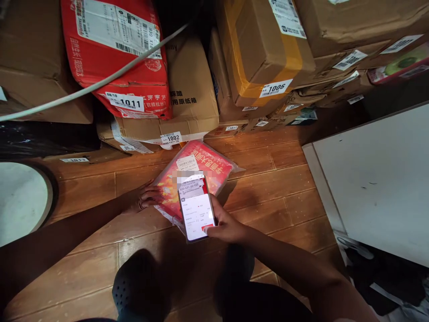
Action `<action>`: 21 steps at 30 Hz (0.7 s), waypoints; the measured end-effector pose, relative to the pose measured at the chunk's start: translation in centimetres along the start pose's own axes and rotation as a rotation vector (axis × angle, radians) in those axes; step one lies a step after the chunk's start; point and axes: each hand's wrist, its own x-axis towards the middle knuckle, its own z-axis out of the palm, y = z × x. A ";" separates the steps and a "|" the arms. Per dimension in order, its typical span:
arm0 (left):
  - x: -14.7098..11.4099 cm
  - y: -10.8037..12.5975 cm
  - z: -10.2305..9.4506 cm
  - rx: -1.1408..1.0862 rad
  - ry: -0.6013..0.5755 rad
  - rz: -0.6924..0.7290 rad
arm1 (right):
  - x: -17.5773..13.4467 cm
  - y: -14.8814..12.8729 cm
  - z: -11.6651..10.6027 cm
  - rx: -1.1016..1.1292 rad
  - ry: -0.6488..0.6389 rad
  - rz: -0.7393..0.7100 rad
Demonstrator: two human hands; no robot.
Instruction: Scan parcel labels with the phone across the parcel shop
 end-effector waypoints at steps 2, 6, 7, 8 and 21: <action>0.0 -0.1 -0.1 -0.017 -0.002 0.021 | -0.3 0.5 -0.5 0.038 0.049 0.012; 0.0 -0.2 -0.1 -0.030 -0.008 0.036 | -0.5 0.7 -1.1 0.056 0.151 0.013; 0.0 -0.3 -0.1 -0.029 -0.009 0.039 | -0.5 0.6 -1.2 0.062 0.169 0.011; 0.0 -0.3 -0.1 -0.026 -0.007 0.043 | -0.5 0.4 -1.3 0.072 0.183 0.006; 0.4 -0.3 -0.6 0.006 0.019 0.093 | -0.6 0.6 -2.1 0.081 0.212 -0.041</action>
